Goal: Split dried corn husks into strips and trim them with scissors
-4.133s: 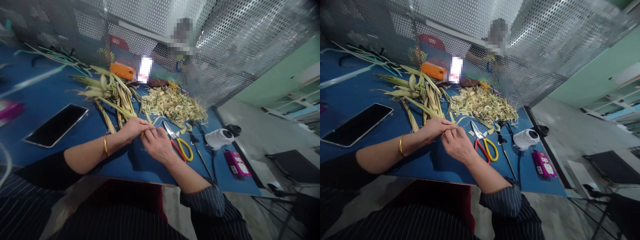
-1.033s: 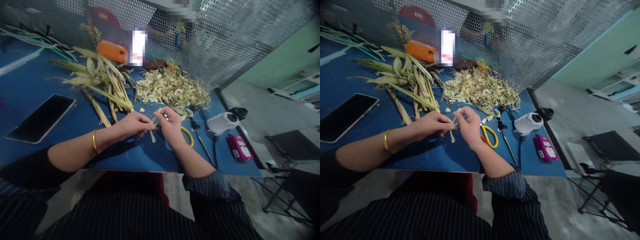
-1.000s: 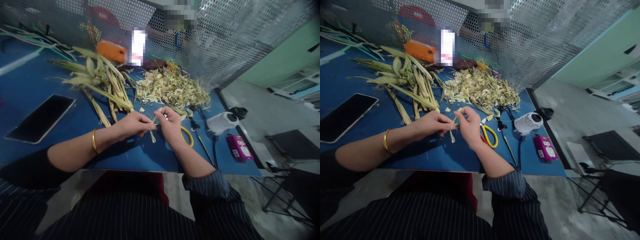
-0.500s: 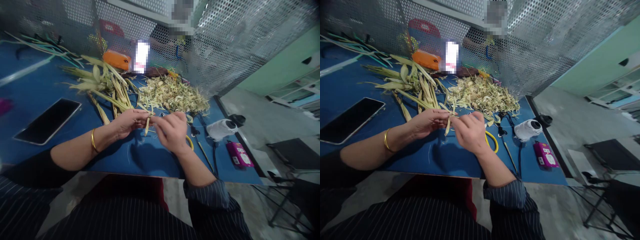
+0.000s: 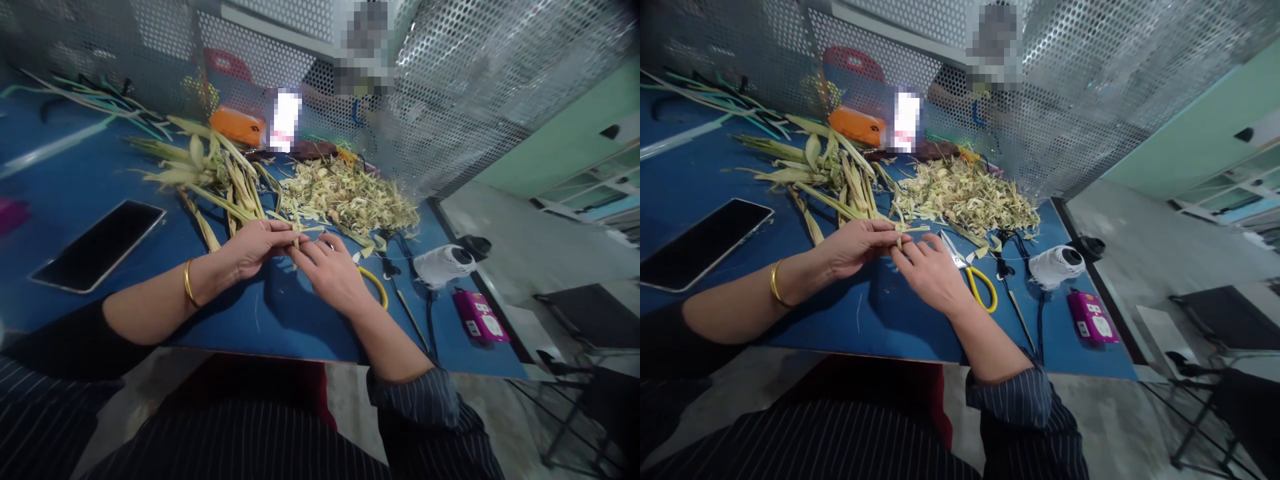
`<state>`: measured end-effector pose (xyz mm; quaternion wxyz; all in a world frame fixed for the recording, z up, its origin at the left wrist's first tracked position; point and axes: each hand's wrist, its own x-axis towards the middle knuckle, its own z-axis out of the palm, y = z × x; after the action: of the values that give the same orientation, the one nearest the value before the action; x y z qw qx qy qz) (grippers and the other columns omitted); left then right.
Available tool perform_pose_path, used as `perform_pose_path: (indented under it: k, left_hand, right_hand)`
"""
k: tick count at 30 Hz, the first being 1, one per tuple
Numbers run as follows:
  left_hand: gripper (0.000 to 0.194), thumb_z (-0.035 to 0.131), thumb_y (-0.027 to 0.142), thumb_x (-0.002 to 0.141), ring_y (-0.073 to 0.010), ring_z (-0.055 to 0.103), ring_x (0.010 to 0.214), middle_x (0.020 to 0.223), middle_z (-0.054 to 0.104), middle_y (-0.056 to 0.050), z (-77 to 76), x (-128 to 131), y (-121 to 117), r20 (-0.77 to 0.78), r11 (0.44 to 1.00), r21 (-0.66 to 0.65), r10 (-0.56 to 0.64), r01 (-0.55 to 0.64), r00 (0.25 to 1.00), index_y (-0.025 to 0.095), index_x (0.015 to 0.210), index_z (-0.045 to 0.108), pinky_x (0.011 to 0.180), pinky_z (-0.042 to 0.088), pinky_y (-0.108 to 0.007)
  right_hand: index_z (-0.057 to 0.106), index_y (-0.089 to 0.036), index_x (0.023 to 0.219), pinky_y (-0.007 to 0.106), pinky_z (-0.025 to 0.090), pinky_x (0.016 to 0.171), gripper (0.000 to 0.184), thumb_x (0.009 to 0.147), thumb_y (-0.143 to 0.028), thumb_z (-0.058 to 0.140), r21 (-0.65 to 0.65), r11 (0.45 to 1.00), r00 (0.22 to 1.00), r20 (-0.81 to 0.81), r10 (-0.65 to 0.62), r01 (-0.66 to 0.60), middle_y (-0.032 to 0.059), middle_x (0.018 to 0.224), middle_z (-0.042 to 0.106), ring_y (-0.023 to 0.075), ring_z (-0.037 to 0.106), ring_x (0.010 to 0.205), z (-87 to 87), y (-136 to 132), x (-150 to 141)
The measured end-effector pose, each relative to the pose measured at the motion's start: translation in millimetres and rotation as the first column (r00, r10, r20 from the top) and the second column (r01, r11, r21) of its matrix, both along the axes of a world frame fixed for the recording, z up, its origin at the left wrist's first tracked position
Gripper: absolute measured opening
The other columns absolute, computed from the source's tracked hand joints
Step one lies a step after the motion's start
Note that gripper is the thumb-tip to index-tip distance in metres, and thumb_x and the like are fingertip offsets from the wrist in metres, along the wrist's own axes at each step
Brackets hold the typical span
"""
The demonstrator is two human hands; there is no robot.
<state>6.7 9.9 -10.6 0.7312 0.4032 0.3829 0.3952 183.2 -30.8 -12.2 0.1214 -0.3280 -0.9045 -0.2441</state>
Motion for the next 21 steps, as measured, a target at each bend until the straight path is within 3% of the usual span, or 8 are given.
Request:
perform_pose_path:
  k: [6,13,18,21]
  left_hand:
    - [0.032,0.090,0.028,0.054,-0.0113,0.063,0.069,0.077,0.073,-0.008,-2.3,3.1,-4.6,0.001,0.999,0.017,0.047,-0.047,0.999,0.010,0.076,0.075,0.067,0.051,-0.022]
    - [0.035,0.086,0.022,0.057,-0.0122,0.066,0.068,0.072,0.072,-0.005,-1.8,10.1,-13.9,0.015,0.987,0.005,0.158,-0.158,0.987,0.010,0.086,0.071,0.071,0.053,-0.024]
    - [0.034,0.082,0.020,0.062,-0.0114,0.065,0.064,0.070,0.071,-0.004,1.6,8.1,-13.9,0.021,0.992,-0.001,0.122,-0.122,0.992,0.009,0.092,0.069,0.066,0.052,-0.023]
    - [0.027,0.081,0.023,0.066,-0.0106,0.063,0.062,0.069,0.070,-0.003,4.7,4.6,-10.2,0.031,0.993,-0.004,0.119,-0.119,0.992,0.010,0.087,0.071,0.067,0.052,-0.023]
  right_hand:
    - [0.062,-0.016,0.093,0.034,0.042,0.092,0.020,0.096,-0.015,0.042,0.078,0.993,0.988,-0.118,0.101,-0.092,0.0045,0.084,0.067,0.0164,0.057,0.079,-9.0,-2.9,-1.2]
    - [0.063,-0.019,0.086,0.031,0.045,0.096,0.017,0.095,-0.019,0.049,0.127,0.965,0.951,-0.184,0.250,-0.230,0.0019,0.078,0.067,0.0138,0.059,0.077,-11.0,-7.1,-7.7]
    - [0.063,-0.019,0.098,0.033,0.045,0.095,0.016,0.094,-0.016,0.049,0.106,0.960,0.935,-0.221,0.277,-0.259,0.0038,0.088,0.070,0.0148,0.063,0.084,-9.1,-9.1,-8.3]
    - [0.057,-0.019,0.118,0.036,0.045,0.088,0.026,0.093,-0.020,0.051,0.079,0.986,0.881,-0.443,0.166,-0.146,0.0049,0.090,0.070,0.0165,0.063,0.083,-7.5,-8.8,-5.5]
